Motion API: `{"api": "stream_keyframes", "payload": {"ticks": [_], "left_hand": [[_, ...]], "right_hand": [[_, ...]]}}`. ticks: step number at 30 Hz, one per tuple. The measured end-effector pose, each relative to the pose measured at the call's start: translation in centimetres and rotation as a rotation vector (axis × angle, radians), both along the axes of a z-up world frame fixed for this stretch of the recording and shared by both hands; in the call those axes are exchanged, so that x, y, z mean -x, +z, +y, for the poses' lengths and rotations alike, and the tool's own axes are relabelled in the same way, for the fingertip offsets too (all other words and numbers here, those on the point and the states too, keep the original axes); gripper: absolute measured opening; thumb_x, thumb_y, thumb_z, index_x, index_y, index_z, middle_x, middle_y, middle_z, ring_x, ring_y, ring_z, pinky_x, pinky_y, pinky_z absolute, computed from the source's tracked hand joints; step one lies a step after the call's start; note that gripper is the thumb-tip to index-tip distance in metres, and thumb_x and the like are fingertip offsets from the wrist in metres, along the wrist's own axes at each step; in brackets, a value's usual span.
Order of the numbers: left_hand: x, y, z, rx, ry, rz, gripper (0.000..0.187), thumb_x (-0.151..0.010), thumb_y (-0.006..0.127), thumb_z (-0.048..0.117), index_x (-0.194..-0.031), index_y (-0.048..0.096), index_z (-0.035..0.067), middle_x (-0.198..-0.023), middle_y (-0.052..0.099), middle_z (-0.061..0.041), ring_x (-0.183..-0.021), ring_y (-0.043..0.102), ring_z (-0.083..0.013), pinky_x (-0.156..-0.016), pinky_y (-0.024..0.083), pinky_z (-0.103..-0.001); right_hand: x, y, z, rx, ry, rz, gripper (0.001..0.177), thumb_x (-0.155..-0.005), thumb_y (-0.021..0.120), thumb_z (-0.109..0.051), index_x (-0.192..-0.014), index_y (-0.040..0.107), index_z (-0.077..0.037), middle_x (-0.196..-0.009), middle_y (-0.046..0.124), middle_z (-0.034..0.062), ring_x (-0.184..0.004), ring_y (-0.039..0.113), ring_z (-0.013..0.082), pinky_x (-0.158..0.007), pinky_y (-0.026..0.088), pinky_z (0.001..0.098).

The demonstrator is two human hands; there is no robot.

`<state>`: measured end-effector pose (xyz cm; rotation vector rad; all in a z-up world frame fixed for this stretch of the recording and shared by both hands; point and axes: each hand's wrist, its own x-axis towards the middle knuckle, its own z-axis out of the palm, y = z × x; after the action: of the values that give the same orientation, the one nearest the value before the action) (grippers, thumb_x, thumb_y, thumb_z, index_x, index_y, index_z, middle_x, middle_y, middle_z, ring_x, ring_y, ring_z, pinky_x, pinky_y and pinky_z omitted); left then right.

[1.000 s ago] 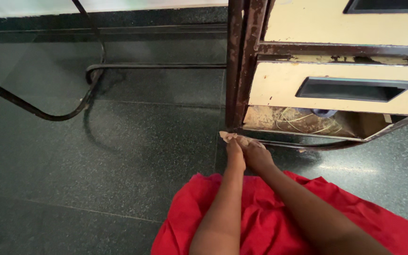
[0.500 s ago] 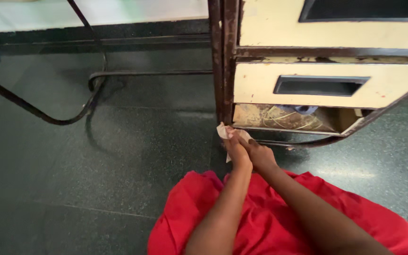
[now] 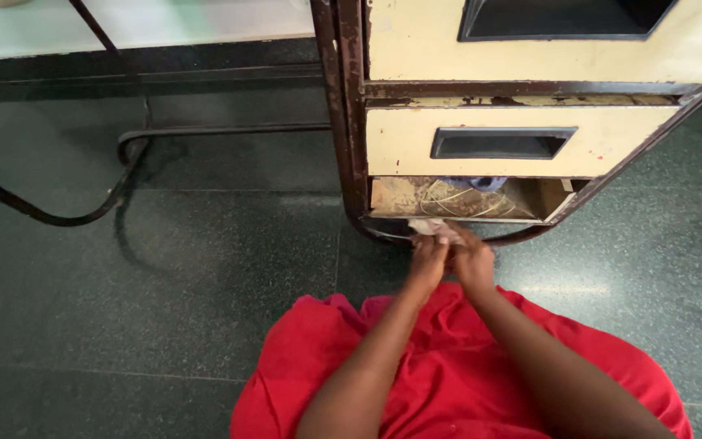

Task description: The person wipes the exterior surfaces of a two-drawer cabinet using a cloth. They clean the top surface, the front of the drawers, and the sides of the cabinet.

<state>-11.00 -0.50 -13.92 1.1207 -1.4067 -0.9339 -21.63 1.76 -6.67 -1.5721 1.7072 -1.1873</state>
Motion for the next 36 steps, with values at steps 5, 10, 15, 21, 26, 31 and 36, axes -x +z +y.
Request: {"api": "stream_keyframes", "payload": {"ticks": [5,10,15,21,26,31,36], "left_hand": [[1.0,0.5,0.5,-0.203,0.078,0.172,0.064,-0.103,0.045,0.050,-0.147,0.049,0.004,-0.138,0.062,-0.024,-0.125,0.062,-0.0372,-0.102,0.048,-0.042],[-2.1,5.1,1.2,-0.264,0.444,0.422,0.072,-0.102,0.048,0.041,-0.160,0.024,0.006,-0.144,0.056,-0.025,-0.128,0.060,-0.0365,-0.104,0.048,-0.042],[-3.1,10.3,2.7,-0.334,0.603,0.317,0.079,-0.103,0.044,0.036,-0.164,0.003,0.006,-0.153,0.042,-0.028,-0.133,0.054,-0.0405,-0.107,0.046,-0.044],[3.4,8.6,4.2,-0.147,0.469,-0.028,0.100,-0.101,0.060,0.043,-0.159,-0.002,-0.010,-0.156,0.025,-0.041,-0.140,0.044,-0.0466,-0.113,0.042,-0.045],[5.5,4.0,4.3,0.073,0.008,-0.058,0.095,-0.103,0.061,0.043,-0.161,0.011,-0.013,-0.161,0.033,-0.039,-0.149,0.039,-0.0483,-0.118,0.038,-0.045],[5.4,4.4,4.8,-0.049,-0.159,-0.023,0.092,-0.098,0.056,0.045,-0.162,0.016,-0.007,-0.151,0.048,-0.032,-0.137,0.053,-0.0425,-0.109,0.044,-0.043],[4.5,2.6,3.4,-0.342,0.010,0.125,0.073,-0.098,0.047,0.047,-0.155,0.028,0.004,-0.133,0.067,-0.024,-0.117,0.067,-0.0379,-0.095,0.051,-0.041]], "right_hand": [[-0.3,-0.3,-0.2,0.086,0.063,-0.283,0.034,-0.100,0.056,-0.012,-0.132,0.067,-0.011,-0.111,0.077,0.0159,-0.094,0.073,0.0226,-0.083,0.058,0.0352],[-5.2,0.0,-0.4,0.177,0.286,-0.152,0.047,-0.090,0.067,-0.007,-0.137,0.064,-0.005,-0.121,0.072,0.0186,-0.108,0.069,0.0182,-0.092,0.053,0.0303],[-7.2,-0.5,-1.3,-0.060,0.273,-0.623,0.035,-0.093,0.070,-0.009,-0.127,0.069,-0.003,-0.113,0.075,0.0102,-0.096,0.068,0.0132,-0.085,0.056,0.0281],[-2.2,-1.7,-1.5,-0.109,0.128,-0.979,0.018,-0.095,0.067,-0.011,-0.111,0.072,-0.006,-0.097,0.075,0.0089,-0.078,0.070,0.0157,-0.065,0.058,0.0300],[3.6,-2.1,-1.5,-0.172,-0.233,-0.914,0.007,-0.102,0.065,-0.011,-0.106,0.069,-0.006,-0.091,0.070,0.0098,-0.074,0.065,0.0188,-0.063,0.052,0.0314],[5.5,-2.6,-2.5,0.053,-0.357,-1.054,0.012,-0.098,0.060,-0.005,-0.110,0.061,-0.003,-0.102,0.070,0.0098,-0.086,0.073,0.0209,-0.075,0.063,0.0322],[2.2,-2.5,-2.1,0.109,-0.346,-1.052,0.032,-0.090,0.064,0.002,-0.117,0.049,-0.008,-0.105,0.065,0.0110,-0.088,0.069,0.0227,-0.072,0.062,0.0362]]}}
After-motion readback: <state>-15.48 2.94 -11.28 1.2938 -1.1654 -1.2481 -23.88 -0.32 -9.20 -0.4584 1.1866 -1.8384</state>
